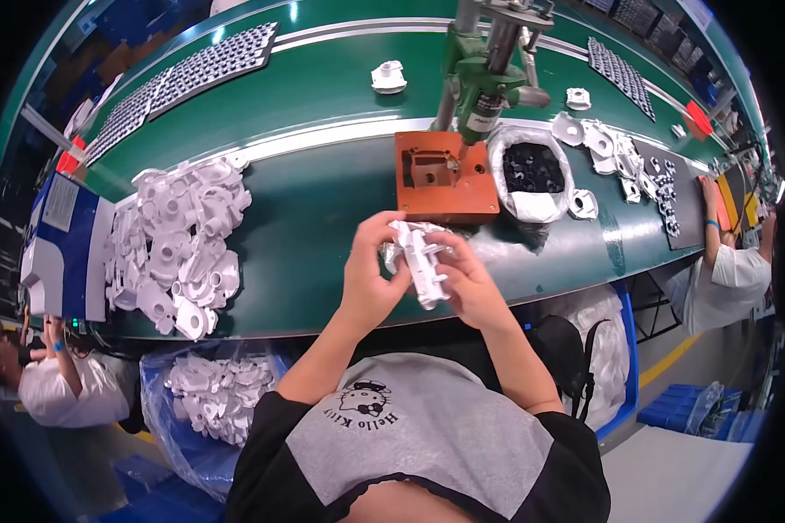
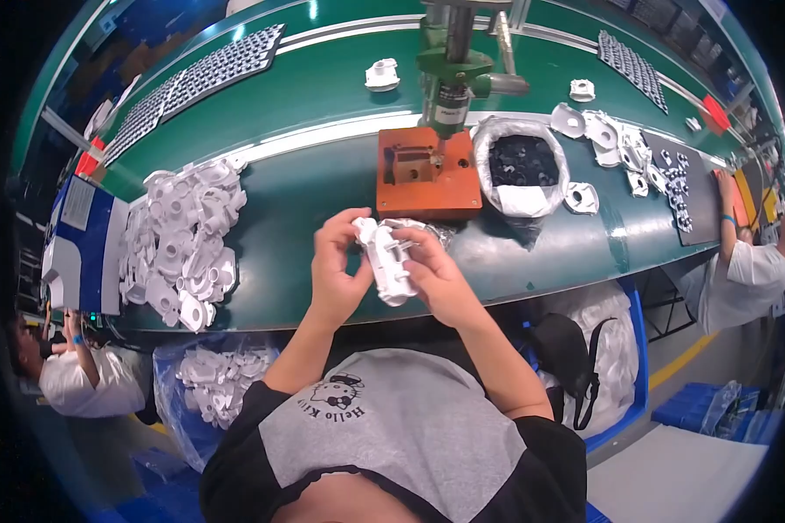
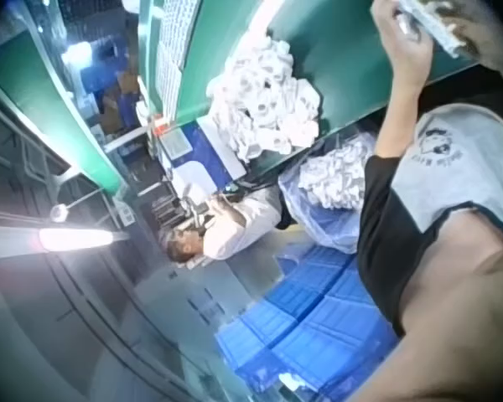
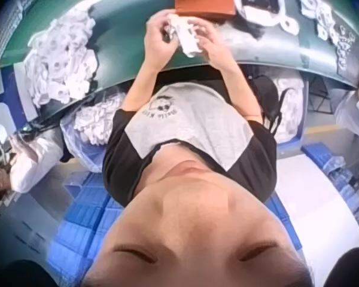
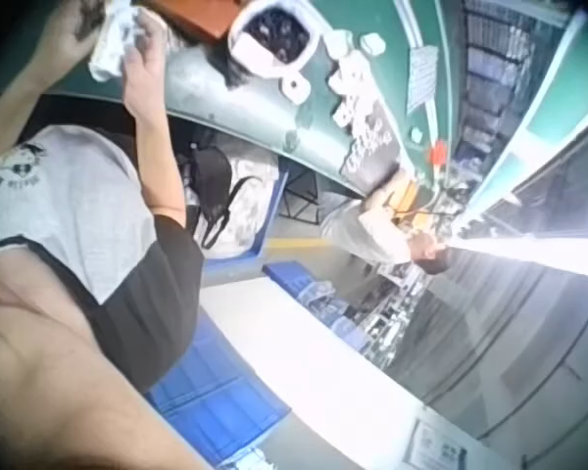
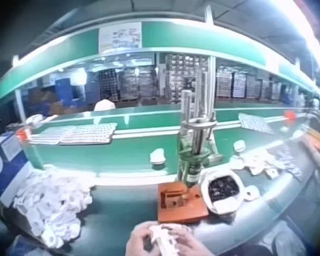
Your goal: Assembling small plastic housings by inserting metal pins and using a manual press machine on an assembly line.
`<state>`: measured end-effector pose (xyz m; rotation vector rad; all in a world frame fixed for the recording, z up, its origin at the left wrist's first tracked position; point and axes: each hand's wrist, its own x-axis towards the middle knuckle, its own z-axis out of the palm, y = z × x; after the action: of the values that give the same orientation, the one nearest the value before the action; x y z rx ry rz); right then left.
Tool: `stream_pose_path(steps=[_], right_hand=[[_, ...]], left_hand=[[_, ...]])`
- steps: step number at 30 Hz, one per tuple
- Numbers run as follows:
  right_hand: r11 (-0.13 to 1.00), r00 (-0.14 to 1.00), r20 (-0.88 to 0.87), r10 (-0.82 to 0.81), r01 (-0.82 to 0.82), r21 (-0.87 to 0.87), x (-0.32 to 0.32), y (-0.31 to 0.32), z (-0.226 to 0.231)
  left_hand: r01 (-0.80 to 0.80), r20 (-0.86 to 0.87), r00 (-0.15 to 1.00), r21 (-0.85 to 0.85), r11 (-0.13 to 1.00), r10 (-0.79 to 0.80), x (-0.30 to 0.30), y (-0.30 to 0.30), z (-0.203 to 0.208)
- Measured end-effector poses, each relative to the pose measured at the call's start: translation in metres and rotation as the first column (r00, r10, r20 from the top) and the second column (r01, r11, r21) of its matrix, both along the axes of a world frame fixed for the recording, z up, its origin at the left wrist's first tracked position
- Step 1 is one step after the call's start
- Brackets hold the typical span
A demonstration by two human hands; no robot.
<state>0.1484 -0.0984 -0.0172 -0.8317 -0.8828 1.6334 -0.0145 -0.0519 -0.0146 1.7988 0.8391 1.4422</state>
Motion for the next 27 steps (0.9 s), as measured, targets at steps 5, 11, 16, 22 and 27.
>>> stream_pose_path(steps=[5, 11, 16, 22, 27], right_hand=[[0.953, 0.952, 0.155, -0.263, 0.232, 0.193, 0.008, 0.008, 0.001], [0.797, 0.743, 0.527, -0.413, 0.016, 0.603, 0.019, 0.014, 0.011], [0.510, -0.076, 0.519, -0.852, 0.113, 0.853, 0.101, 0.066, 0.011], [0.787, -0.278, 0.777, -0.565, 0.101, 0.609, 0.156, 0.090, -0.033], [0.797, -0.314, 0.752, -0.580, -0.026, 0.604, 0.154, 0.092, -0.023]], left_hand=[[0.233, 0.326, 0.942, -0.475, 0.849, -0.077, 0.000, -0.001, -0.003], [0.332, 0.348, 0.918, -0.411, 0.849, -0.191, 0.019, 0.008, 0.004], [0.037, -0.547, 0.828, 0.276, 0.960, 0.125, 0.023, 0.055, 0.024], [0.154, -0.703, 0.618, 0.548, 0.822, 0.352, 0.074, 0.113, -0.008], [0.172, -0.694, 0.655, 0.521, 0.836, 0.298, 0.072, 0.107, -0.015]])
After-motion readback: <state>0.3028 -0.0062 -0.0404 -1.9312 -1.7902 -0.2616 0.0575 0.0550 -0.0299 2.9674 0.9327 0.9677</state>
